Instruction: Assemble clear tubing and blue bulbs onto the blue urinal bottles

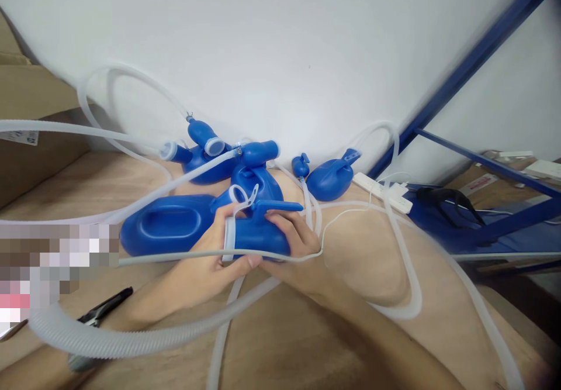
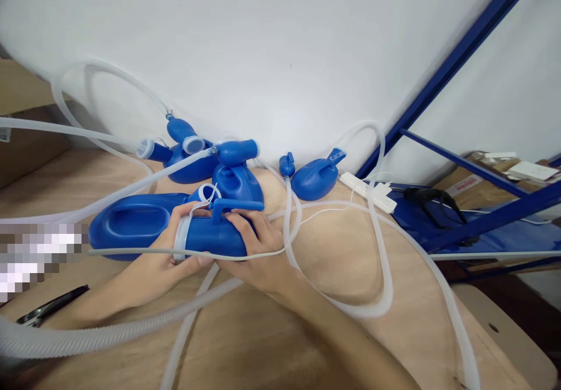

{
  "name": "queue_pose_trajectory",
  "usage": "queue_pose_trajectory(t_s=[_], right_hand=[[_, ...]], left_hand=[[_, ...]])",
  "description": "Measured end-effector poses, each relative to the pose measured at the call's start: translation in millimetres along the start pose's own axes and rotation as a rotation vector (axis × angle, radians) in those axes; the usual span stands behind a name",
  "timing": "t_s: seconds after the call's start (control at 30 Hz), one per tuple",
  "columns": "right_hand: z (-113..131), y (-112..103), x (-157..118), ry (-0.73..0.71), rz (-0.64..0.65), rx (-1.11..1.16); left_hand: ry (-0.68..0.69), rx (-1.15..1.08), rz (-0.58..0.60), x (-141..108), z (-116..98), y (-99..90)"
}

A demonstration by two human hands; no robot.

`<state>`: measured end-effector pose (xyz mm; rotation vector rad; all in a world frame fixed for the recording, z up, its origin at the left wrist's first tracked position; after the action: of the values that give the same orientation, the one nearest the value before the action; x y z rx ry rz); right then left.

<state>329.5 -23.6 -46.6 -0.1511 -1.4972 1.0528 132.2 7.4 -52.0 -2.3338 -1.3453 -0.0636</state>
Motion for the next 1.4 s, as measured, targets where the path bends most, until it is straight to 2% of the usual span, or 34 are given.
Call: queue_pose_trajectory(t_s=[0.3,0.57,0.73,0.9,0.97,1.03,1.17,1.27,1.4], right_hand=[[-2,1,0,-0.016,-0.016,0.07],[-3,-3,1,-0.008,0.005,0.131],[-3,4,1,0.059,0.092,0.151],[-5,7,7,-0.023,0.308,0.158],[-15,3,11,0.038,0.346,0.174],[-28,-3,16,0.161,0.332,0.191],[-46,-16,25,0.358,0.205,0.176],[-42,-16,32,0.349,0.135,0.31],[-26,-1,38,0.301,0.293,0.489]], left_hand=[[0.03,0.059,0.06,-4,12,1.1],[0.107,0.156,0.068,-3,-2,-4.8],[0.174,0.21,0.036,4,-14,-14.1],[0.287,0.336,-0.09,10,-29,-21.9],[0.311,0.405,-0.088,9,-31,-21.4],[0.327,0.448,-0.087,8,-32,-21.2],[0.328,0.52,-0.07,6,-32,-19.4],[0.356,0.58,-0.055,6,-32,-15.0],[0.439,0.683,-0.034,2,-37,-7.8]])
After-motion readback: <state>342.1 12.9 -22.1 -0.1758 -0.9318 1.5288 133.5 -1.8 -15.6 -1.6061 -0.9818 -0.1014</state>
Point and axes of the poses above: each hand's wrist, its own x-axis towards the middle knuckle, its own y-axis out of the palm, z = x × y, the point moved 4 cm from there along x, towards the middle knuckle, and after that the axes turned 11 degrees about -x, right-handed, at the moved point
